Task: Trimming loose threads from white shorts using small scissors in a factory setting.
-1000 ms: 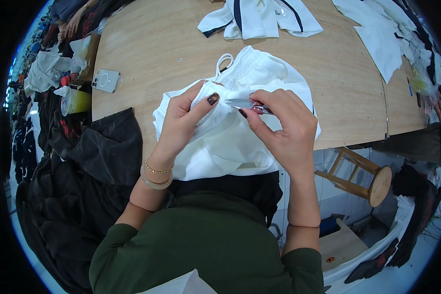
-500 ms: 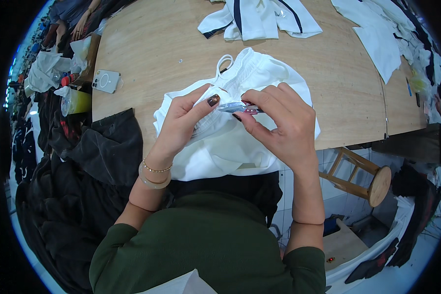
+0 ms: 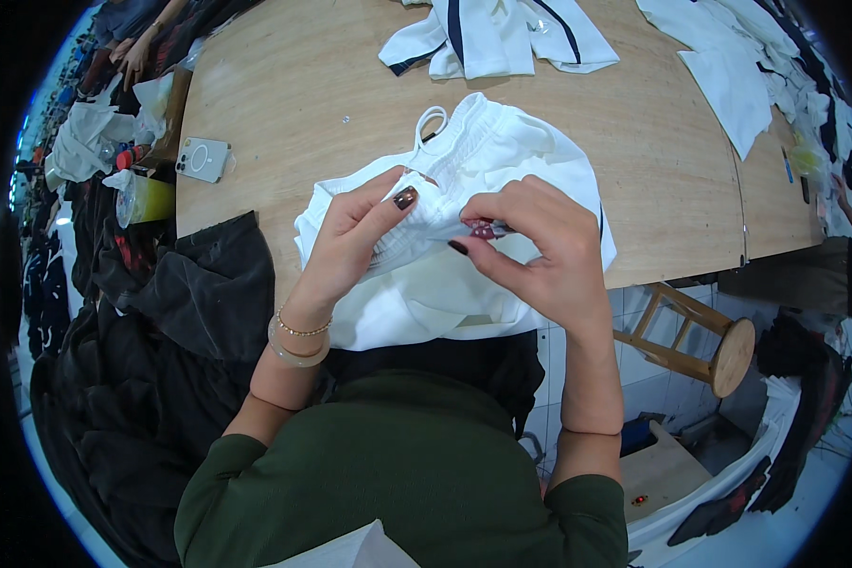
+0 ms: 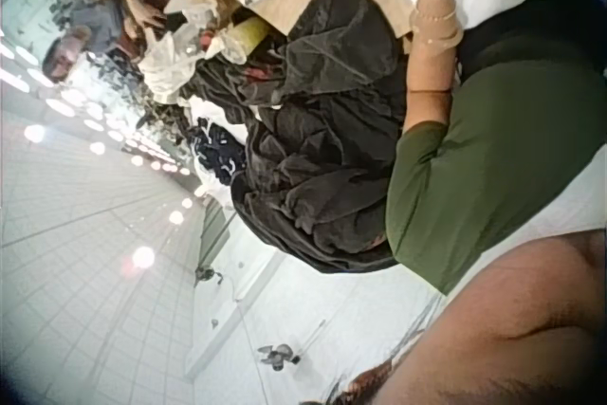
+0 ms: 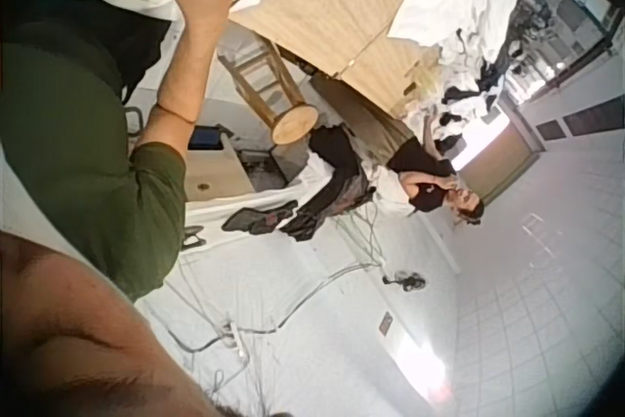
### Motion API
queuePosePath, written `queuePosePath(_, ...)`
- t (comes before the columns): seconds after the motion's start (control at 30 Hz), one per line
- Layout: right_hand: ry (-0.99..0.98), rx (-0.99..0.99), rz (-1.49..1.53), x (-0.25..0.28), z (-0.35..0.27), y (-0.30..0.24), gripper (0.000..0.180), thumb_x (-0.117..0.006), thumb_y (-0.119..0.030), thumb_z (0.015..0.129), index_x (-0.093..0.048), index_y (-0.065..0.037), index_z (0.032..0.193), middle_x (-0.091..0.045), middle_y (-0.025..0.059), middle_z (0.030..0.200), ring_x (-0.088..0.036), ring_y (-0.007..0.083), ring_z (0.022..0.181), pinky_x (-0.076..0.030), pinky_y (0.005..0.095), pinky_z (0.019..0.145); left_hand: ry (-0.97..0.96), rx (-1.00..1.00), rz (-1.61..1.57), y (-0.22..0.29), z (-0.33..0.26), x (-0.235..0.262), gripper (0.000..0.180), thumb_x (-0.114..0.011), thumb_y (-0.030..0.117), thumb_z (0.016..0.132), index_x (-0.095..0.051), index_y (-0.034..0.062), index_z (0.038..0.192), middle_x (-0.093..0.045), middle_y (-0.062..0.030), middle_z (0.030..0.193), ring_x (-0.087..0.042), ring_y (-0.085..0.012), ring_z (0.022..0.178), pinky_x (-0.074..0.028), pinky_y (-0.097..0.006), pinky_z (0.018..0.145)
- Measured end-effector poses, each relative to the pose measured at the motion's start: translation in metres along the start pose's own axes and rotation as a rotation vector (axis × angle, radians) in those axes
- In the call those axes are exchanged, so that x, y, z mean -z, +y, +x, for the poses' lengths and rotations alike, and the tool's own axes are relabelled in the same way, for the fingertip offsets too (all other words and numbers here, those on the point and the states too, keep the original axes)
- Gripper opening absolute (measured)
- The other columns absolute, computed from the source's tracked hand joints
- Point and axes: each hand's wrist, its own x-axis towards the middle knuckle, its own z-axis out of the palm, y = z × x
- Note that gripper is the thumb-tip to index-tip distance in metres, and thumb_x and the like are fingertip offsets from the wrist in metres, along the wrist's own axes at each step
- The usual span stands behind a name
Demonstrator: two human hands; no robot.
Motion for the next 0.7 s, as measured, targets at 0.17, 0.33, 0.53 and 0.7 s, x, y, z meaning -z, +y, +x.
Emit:
queuePosePath(0.17,0.148,-0.161,0.133,0.002,-0.002,0.002,0.026,-0.075,-0.004,0.065,-0.064,-0.003,0.089,-0.062,0.0056,0.079,-0.056,0.0168,0.068,-0.044,0.0256,0.06,-0.02,-0.043,0.099,0.003,-0.001,0.0,0.017,-0.054,0.01,0.086,-0.06,-0.0049,0.093,-0.056,-0.0053,0.093,-0.049,-0.0125,0.083,-0.038,-0.025,0.078)
queuePosePath(0.33,0.124,-0.092,-0.022,0.002,0.001,0.001,0.026,-0.075,-0.006,0.067,-0.064,-0.004,0.09,-0.062,0.0055,0.08,-0.054,0.0175,0.07,-0.044,0.0269,0.061,-0.033,-0.007,0.126,0.004,-0.003,0.001,0.017,-0.055,0.006,0.082,-0.061,-0.0038,0.095,-0.058,-0.006,0.098,-0.052,-0.0142,0.087,-0.04,-0.025,0.081)
queuePosePath(0.53,0.074,-0.036,-0.089,0.004,0.003,0.001,0.027,-0.076,-0.007,0.066,-0.064,-0.005,0.09,-0.061,0.0047,0.076,-0.053,0.0185,0.068,-0.042,0.0285,0.061,-0.031,-0.015,0.171,0.006,-0.003,0.0,0.015,-0.055,0.004,0.081,-0.061,-0.0045,0.091,-0.057,-0.0052,0.094,-0.051,-0.0132,0.081,-0.04,-0.025,0.075)
queuePosePath(0.7,0.059,0.009,-0.143,0.006,0.005,0.0,0.028,-0.076,-0.008,0.065,-0.064,-0.006,0.09,-0.061,0.0042,0.074,-0.053,0.0186,0.068,-0.04,0.029,0.059,-0.032,0.002,0.189,0.006,-0.004,0.001,0.013,-0.056,0.004,0.081,-0.061,-0.0049,0.089,-0.057,-0.005,0.091,-0.05,-0.0127,0.078,-0.041,-0.025,0.072)
